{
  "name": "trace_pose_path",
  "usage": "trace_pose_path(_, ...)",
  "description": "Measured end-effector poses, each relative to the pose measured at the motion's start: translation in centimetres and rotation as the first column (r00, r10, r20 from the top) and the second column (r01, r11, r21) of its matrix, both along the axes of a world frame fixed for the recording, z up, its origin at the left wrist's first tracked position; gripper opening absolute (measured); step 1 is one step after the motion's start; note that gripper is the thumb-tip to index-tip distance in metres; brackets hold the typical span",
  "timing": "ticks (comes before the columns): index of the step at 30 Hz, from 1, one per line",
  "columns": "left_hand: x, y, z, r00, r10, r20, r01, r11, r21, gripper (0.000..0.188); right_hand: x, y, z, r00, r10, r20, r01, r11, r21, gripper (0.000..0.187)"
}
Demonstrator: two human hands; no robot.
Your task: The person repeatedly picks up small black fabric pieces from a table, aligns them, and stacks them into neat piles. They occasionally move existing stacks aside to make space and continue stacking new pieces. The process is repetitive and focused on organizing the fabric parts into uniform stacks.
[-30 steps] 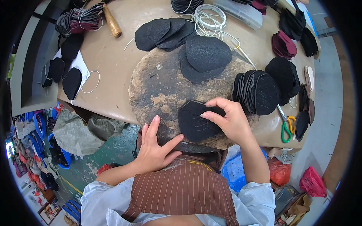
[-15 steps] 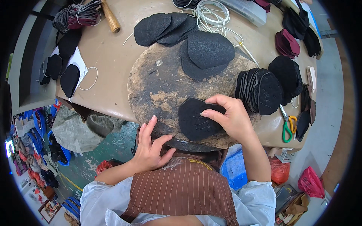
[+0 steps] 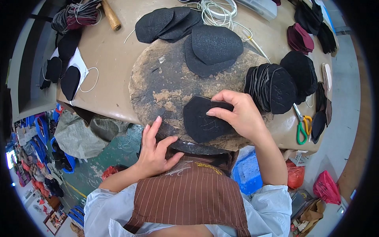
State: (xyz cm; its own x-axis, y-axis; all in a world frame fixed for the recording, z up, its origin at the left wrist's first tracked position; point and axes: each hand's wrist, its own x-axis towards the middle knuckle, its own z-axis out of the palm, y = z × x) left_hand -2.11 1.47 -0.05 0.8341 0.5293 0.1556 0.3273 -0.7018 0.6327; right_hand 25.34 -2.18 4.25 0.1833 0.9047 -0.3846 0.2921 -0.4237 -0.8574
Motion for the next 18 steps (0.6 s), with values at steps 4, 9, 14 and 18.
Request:
trace_pose_path(4, 0.0, -0.1, -0.1, 1.000, -0.002, -0.010, 0.002, 1.000, 0.004, 0.056, 0.0, 0.1, -0.1, 1.000, 0.009, 0.008, -0.009, 1.000, -0.014, 0.021)
trace_pose_path(9, 0.0, -0.2, 0.2, 1.000, -0.001, -0.025, 0.000, 1.000, -0.019, 0.064, -0.4, -0.1, 0.1, 0.999, 0.002, 0.047, -0.003, 1.000, 0.015, 0.022)
trace_pose_path(14, 0.4, -0.2, 0.6, 0.997, -0.031, -0.070, 0.031, 1.000, -0.004, 0.074, -0.5, -0.2, 0.2, 0.993, 0.030, 0.115, -0.037, 0.998, 0.054, 0.023)
trace_pose_path(18, 0.5, -0.1, 1.0, 0.991, -0.065, -0.118, 0.066, 0.998, 0.004, 0.073, -0.5, 0.0, 0.5, 0.990, 0.036, 0.139, -0.041, 0.999, 0.027, 0.023)
